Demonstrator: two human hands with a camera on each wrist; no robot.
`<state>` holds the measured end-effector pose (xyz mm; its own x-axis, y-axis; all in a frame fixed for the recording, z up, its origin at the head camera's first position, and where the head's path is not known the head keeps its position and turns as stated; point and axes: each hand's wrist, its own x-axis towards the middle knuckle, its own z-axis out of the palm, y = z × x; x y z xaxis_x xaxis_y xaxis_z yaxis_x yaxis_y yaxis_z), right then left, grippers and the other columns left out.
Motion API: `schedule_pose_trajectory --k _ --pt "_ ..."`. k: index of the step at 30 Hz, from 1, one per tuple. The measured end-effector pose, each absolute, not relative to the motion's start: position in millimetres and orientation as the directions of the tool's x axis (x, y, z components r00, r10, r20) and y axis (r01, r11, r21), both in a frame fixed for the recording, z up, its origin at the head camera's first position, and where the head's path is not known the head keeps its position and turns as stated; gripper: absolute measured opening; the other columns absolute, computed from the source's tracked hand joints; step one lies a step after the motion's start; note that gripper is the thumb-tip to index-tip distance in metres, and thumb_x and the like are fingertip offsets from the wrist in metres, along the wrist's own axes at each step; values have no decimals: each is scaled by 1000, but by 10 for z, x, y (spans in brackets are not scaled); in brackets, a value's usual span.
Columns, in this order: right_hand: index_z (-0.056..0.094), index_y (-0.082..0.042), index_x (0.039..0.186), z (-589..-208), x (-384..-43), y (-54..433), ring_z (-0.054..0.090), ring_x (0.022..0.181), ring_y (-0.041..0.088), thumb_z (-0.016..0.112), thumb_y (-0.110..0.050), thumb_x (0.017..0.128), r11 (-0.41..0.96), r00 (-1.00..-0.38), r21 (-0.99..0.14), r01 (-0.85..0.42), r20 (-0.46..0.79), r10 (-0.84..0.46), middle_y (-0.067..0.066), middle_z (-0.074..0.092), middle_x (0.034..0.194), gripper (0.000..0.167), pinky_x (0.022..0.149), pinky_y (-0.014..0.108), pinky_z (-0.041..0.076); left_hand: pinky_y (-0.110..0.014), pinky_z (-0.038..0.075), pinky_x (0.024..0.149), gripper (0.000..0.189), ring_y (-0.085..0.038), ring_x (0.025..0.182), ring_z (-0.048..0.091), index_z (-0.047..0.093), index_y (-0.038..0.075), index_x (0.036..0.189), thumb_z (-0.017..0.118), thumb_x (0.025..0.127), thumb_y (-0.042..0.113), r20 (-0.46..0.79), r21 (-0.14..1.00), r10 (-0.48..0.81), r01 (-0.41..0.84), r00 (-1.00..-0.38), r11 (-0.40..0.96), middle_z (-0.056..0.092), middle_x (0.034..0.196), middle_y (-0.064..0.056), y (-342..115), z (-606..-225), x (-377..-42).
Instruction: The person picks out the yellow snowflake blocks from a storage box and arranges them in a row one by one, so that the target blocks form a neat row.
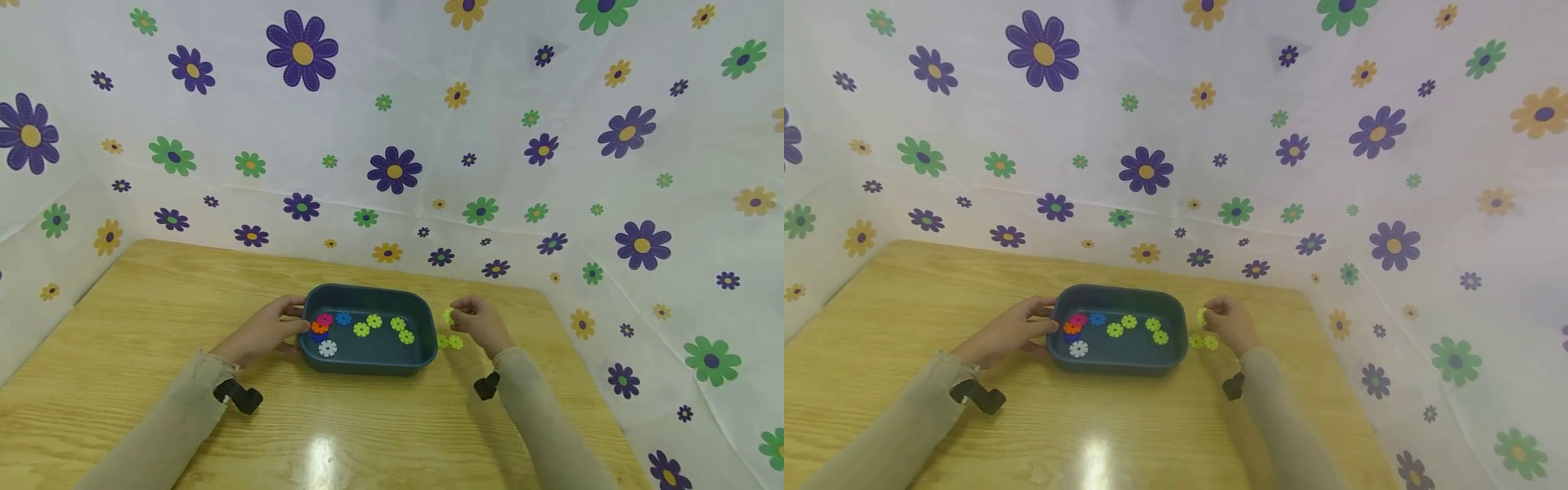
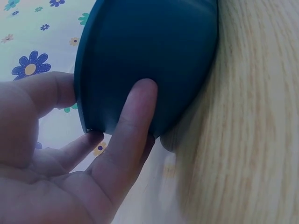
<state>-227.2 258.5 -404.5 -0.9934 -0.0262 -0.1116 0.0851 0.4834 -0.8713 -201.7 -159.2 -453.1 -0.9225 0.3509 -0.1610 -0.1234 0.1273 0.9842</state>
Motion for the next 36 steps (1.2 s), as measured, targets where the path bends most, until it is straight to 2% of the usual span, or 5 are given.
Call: schedule_pose_trajectory --k 6,10,23,36 --pt "60 10 122 -4227 -2257 2991 70 94 26 59 -3 102 500 -987 -853 151 -157 31 20 63 114 24 90 42 62 -47 64 82 61 -35 109 66 33 2 157 62 104 10 -157 984 352 -117 -923 132 42 147 -29 -1597 -4528 -2018" --pt "61 9 121 -4345 -2245 3122 73 90 25 60 -4 102 517 -978 -834 194 -203 40 18 65 112 23 85 37 63 -47 64 83 61 -35 109 66 33 2 157 61 104 10 -159 985 355 -122 -921 123 41 147 -30 -1600 -4534 -2019" --pt "64 7 117 -4502 -2305 3141 71 83 18 61 -3 101 550 -975 -807 217 -212 73 18 66 109 19 78 32 64 -48 64 83 63 -36 110 65 31 2 158 62 103 11 -159 986 364 -127 -918 110 40 148 -30 -1601 -4554 -2036" --pt "68 5 117 -4518 -2314 3119 70 86 20 62 -4 100 597 -972 -769 228 -221 86 21 67 116 21 79 32 63 -47 64 84 63 -36 111 65 31 2 158 62 104 10 -161 985 360 -129 -919 113 41 147 -30 -1601 -4540 -2025"
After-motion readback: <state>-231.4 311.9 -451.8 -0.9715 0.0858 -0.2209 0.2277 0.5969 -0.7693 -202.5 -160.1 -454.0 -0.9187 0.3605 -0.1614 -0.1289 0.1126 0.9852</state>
